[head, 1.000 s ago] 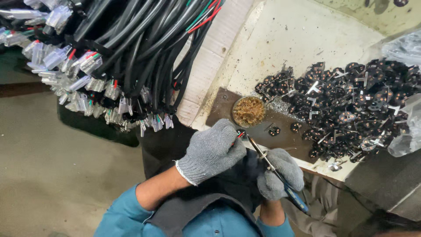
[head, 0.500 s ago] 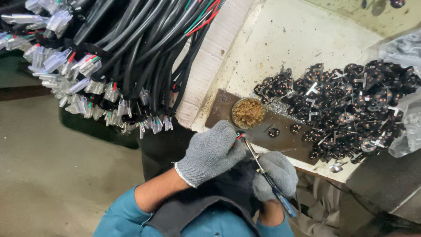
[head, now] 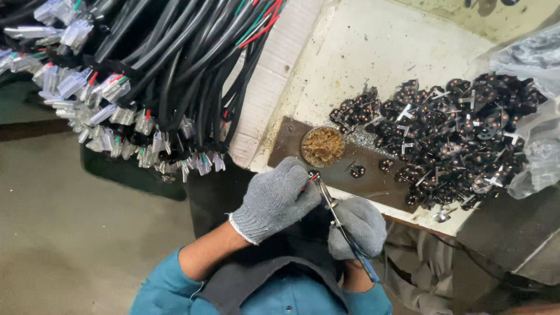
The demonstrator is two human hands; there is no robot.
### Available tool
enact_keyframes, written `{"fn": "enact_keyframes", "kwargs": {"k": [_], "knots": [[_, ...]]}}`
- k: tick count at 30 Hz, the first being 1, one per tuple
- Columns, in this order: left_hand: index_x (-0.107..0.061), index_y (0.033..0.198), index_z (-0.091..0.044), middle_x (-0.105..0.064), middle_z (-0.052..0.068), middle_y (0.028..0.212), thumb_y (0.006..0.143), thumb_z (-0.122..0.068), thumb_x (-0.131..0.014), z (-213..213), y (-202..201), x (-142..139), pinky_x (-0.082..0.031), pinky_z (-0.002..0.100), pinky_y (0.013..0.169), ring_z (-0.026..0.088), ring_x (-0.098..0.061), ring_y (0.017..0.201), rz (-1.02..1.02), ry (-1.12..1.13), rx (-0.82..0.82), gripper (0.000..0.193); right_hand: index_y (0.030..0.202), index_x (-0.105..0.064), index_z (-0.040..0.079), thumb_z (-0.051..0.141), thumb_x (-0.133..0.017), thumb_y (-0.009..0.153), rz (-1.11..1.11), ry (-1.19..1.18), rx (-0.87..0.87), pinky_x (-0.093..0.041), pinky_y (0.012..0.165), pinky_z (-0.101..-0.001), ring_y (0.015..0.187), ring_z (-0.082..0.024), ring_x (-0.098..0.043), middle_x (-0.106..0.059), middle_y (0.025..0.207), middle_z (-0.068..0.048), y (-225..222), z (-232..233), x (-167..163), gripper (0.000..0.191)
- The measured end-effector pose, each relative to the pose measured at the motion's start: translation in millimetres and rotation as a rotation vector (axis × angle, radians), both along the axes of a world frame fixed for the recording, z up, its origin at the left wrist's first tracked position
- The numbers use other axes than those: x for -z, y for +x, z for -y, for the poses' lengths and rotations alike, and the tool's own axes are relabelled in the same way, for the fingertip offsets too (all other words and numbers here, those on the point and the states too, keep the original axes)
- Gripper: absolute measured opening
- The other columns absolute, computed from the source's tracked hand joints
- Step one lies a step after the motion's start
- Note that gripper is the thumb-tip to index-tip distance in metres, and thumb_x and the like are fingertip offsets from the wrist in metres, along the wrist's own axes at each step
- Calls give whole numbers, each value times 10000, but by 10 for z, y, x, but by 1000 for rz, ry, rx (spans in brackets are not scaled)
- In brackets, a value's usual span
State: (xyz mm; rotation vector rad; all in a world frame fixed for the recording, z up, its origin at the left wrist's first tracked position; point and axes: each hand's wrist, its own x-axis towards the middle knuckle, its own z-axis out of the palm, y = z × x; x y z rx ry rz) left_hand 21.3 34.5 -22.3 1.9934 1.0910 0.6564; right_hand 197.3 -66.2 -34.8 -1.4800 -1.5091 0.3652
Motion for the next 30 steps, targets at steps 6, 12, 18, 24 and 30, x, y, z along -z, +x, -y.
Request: {"fn": "enact_keyframes", "kwargs": {"k": [6, 12, 18, 24, 30], "knots": [[-565, 865, -105, -565, 109, 831, 869, -228, -781, 20, -3, 9, -469, 423, 526, 304, -620, 636, -42, -31, 16, 249, 964, -663, 0, 37, -623, 825, -8, 39, -20, -618, 756, -442, 763, -346, -725, -703, 855, -164, -1, 13, 28, 149], [-547, 868, -109, -560, 105, 839, 841, -226, -783, 37, 5, 22, -474, 423, 540, 304, -623, 653, -3, -4, 4, 265, 931, -703, 2, 148, -644, 853, -121, -144, 102, -600, 727, -384, 756, -312, -731, -703, 834, -157, 20, 113, 29, 176], [-536, 877, -94, -554, 115, 844, 843, -202, -788, 16, 13, 18, -472, 428, 552, 318, -620, 670, 25, 47, -10, 276, 947, -738, 11, 262, -622, 893, -199, -157, 177, -571, 797, -364, 804, -290, -723, -717, 882, -153, 57, 217, 187, 281], [-543, 894, -91, -558, 110, 845, 843, -162, -768, 55, 6, 67, -482, 430, 566, 311, -620, 663, 20, 70, -49, 242, 1127, -699, 0, 270, -618, 930, -511, 20, 311, -566, 802, -346, 830, -257, -666, -700, 957, -169, -16, 342, 73, 344], [-521, 852, -94, -547, 122, 835, 816, -189, -784, 24, 19, -4, -472, 438, 561, 341, -612, 671, 15, 72, -18, 282, 1222, -567, 28, 141, -600, 1037, -813, 137, 454, -508, 600, -240, 747, -174, -606, -663, 954, -139, -201, 236, -37, 219]]}}
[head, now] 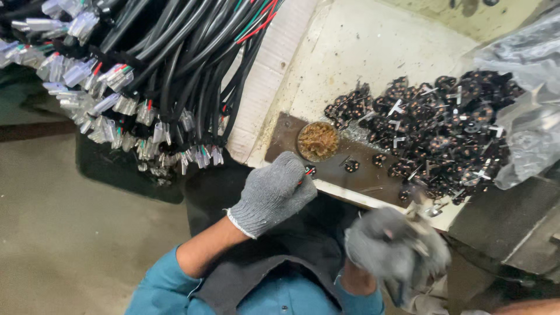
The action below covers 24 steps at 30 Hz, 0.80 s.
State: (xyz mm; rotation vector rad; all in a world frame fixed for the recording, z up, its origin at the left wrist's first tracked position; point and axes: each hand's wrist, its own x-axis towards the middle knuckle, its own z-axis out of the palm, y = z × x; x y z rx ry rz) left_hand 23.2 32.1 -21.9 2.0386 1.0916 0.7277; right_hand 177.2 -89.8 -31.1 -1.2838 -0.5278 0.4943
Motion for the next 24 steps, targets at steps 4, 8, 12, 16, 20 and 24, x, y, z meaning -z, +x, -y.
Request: {"fn": "enact_keyframes", "kwargs": {"k": [4, 8, 12, 16, 20, 24], "knots": [[-540, 863, -98, -558, 107, 814, 823, -137, -756, -69, 41, -77, -483, 433, 551, 327, -611, 642, 11, 52, -38, 223, 1292, -565, 6, 171, -636, 1066, 83, 93, -7, -475, 599, -225, 743, -138, -562, -649, 964, -105, 35, -249, 264, 289], [-536, 860, -92, -560, 113, 808, 822, -150, -777, -33, 17, -54, -478, 431, 536, 325, -615, 637, -2, -20, -17, 251, 1372, -502, 56, 279, -606, 1074, 243, -74, -101, -550, 610, -254, 722, -122, -647, -710, 930, -72, 17, -174, 177, 387], [-539, 872, -85, -565, 110, 814, 824, -132, -767, 13, 30, 24, -476, 436, 550, 334, -610, 651, 9, 19, -30, 237, 1131, -674, 25, 138, -576, 1132, 505, -275, -64, -546, 592, -275, 777, -177, -672, -726, 974, -155, 4, -342, 24, 150], [-555, 868, -94, -578, 109, 826, 838, -148, -773, 13, 17, -41, -493, 425, 564, 333, -624, 674, -24, -6, -51, 227, 1063, -708, -1, 4, -712, 948, 946, -579, -214, -524, 669, -348, 785, -241, -646, -702, 892, -163, -27, -511, -84, 115], [-588, 889, -86, -607, 94, 835, 859, -148, -775, -50, -102, -145, -514, 409, 581, 311, -640, 686, -59, -54, -114, 200, 1128, -709, 11, -24, -764, 885, 910, -499, -303, -540, 748, -328, 852, -217, -671, -704, 972, -130, -44, -391, -108, 251], [-600, 877, -91, -632, 91, 868, 853, -124, -759, -79, -120, -119, -529, 389, 606, 286, -652, 717, -26, -26, -96, 164, 1266, -625, 29, -20, -691, 1008, 339, -409, -45, -575, 954, -315, 1061, -207, -703, -722, 1216, -132, 99, -298, -60, 270]]}}
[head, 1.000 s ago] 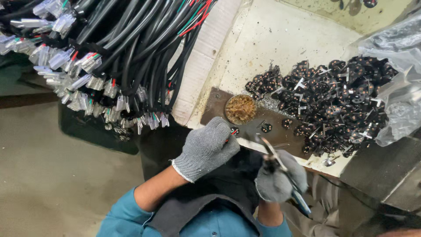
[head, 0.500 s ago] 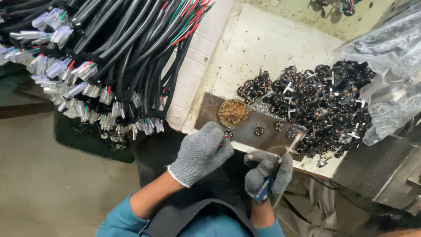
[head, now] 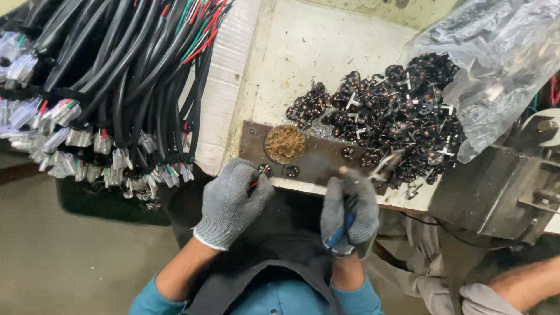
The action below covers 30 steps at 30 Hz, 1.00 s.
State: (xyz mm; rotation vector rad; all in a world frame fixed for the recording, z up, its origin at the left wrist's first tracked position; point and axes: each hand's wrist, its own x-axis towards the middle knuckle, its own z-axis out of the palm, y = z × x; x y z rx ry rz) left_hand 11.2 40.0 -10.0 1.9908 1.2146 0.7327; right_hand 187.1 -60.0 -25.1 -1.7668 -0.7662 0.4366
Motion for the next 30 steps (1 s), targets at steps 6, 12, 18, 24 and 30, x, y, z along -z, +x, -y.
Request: {"fn": "enact_keyframes", "kwargs": {"k": [6, 12, 18, 24, 30], "knots": [[-617, 884, -73, -602, 112, 846, 824, -157, -785, 5, 44, 25, -509, 405, 580, 308, -633, 699, -6, -8, 22, 197, 1150, -659, -17, -31, -775, 947, 703, -90, -121, -567, 863, -388, 928, -355, -707, -723, 1046, -180, 150, -231, 34, 234], [-619, 867, -88, -592, 100, 823, 833, -165, -787, -10, 43, 33, -504, 408, 577, 300, -625, 679, -34, -40, 26, 188, 979, -687, -8, 25, -813, 854, 657, -248, -72, -548, 778, -381, 787, -320, -686, -712, 923, -156, 132, 91, -33, 181], [-614, 870, -84, -600, 101, 834, 858, -157, -765, 13, 39, 72, -502, 408, 582, 295, -629, 682, -16, -15, 24, 168, 1047, -671, -52, -33, -720, 981, 464, -197, 12, -572, 840, -297, 881, -175, -694, -703, 972, -129, 285, 326, 138, 85], [-607, 857, -84, -601, 105, 831, 852, -161, -763, -2, 52, 46, -506, 413, 578, 308, -631, 683, -31, -4, 16, 174, 1124, -669, -73, -59, -675, 993, 433, -146, 30, -583, 882, -316, 950, -200, -713, -720, 1056, -159, 308, 167, 33, 131], [-585, 829, -83, -569, 109, 793, 852, -160, -762, 9, 36, 67, -498, 422, 574, 313, -618, 662, -34, -7, 13, 194, 1106, -684, -61, -75, -700, 990, 609, -106, -32, -581, 924, -353, 985, -266, -732, -731, 1069, -188, 296, 24, -45, 119]]}}
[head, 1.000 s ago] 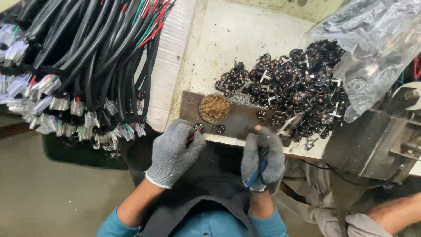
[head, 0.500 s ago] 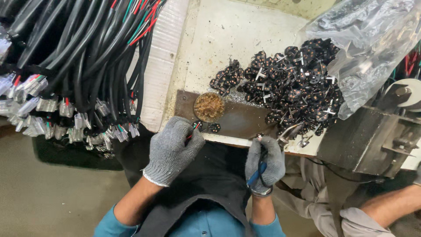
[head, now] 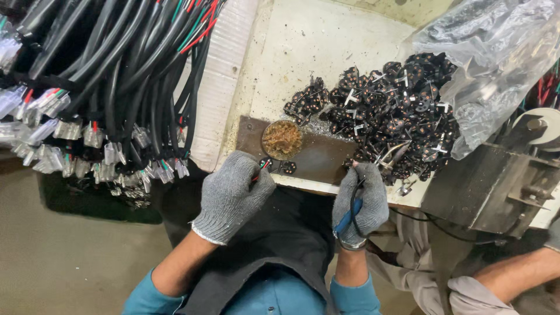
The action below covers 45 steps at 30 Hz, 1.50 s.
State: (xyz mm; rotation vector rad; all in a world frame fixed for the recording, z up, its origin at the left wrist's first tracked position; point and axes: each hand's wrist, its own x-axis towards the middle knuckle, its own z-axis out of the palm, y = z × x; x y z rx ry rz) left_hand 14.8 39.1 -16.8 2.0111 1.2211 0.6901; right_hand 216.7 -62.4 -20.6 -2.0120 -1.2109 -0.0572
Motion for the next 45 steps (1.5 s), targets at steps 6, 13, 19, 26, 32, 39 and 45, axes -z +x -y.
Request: {"fn": "enact_keyframes", "kwargs": {"k": [6, 13, 19, 26, 32, 39, 45], "knots": [[-586, 830, -79, -564, 117, 786, 840, -160, -767, -23, 3, -26, -486, 423, 550, 316, -614, 650, -3, 4, 6, 198, 1089, -697, -41, -30, -695, 1000, 60, -84, -25, -574, 904, -360, 971, -265, -723, -738, 1051, -175, -38, 40, 48, 90], [-567, 844, -86, -581, 107, 828, 846, -138, -754, -14, -1, 5, -500, 416, 577, 313, -627, 679, 44, 48, -16, 194, 1140, -649, 60, 46, -721, 902, -90, -156, -208, -559, 840, -331, 927, -277, -706, -733, 1030, -147, -155, 178, 150, 250], [-568, 837, -90, -569, 114, 809, 825, -154, -770, -18, -14, 7, -503, 413, 575, 318, -622, 665, 38, 50, -4, 212, 1114, -697, 23, -39, -746, 915, 19, -165, -96, -565, 889, -388, 923, -313, -724, -738, 1034, -153, -142, -23, 15, 215], [-560, 839, -93, -549, 114, 794, 839, -144, -763, 27, -9, 102, -478, 422, 550, 330, -606, 651, 7, 95, -49, 209, 1206, -656, 3, -78, -731, 941, 132, -79, -250, -547, 932, -455, 980, -395, -694, -723, 1074, -194, -249, -270, -56, 287], [-531, 823, -99, -541, 114, 778, 841, -145, -758, -84, 51, -94, -470, 428, 539, 332, -598, 642, -30, 41, -49, 232, 1220, -699, 72, 28, -736, 838, 326, -400, -344, -571, 780, -444, 947, -431, -690, -706, 1118, -308, -293, -113, -174, 386], [-573, 1100, -11, -639, 192, 1099, 893, -109, -712, 222, -129, 112, -565, 378, 696, 355, -678, 907, 282, 148, -108, 268, 1262, -695, 63, 39, -698, 895, 152, -80, -385, -583, 847, -427, 1011, -377, -703, -715, 1103, -204, -253, -78, -283, 368], [-691, 1093, -15, -662, 133, 936, 929, 6, -658, 502, -707, -331, -568, 382, 746, 275, -672, 819, 357, -479, -14, 169, 1095, -692, 48, 50, -780, 916, 72, -57, -299, -574, 946, -454, 934, -307, -704, -721, 977, -120, -84, -192, 62, 199]]}}
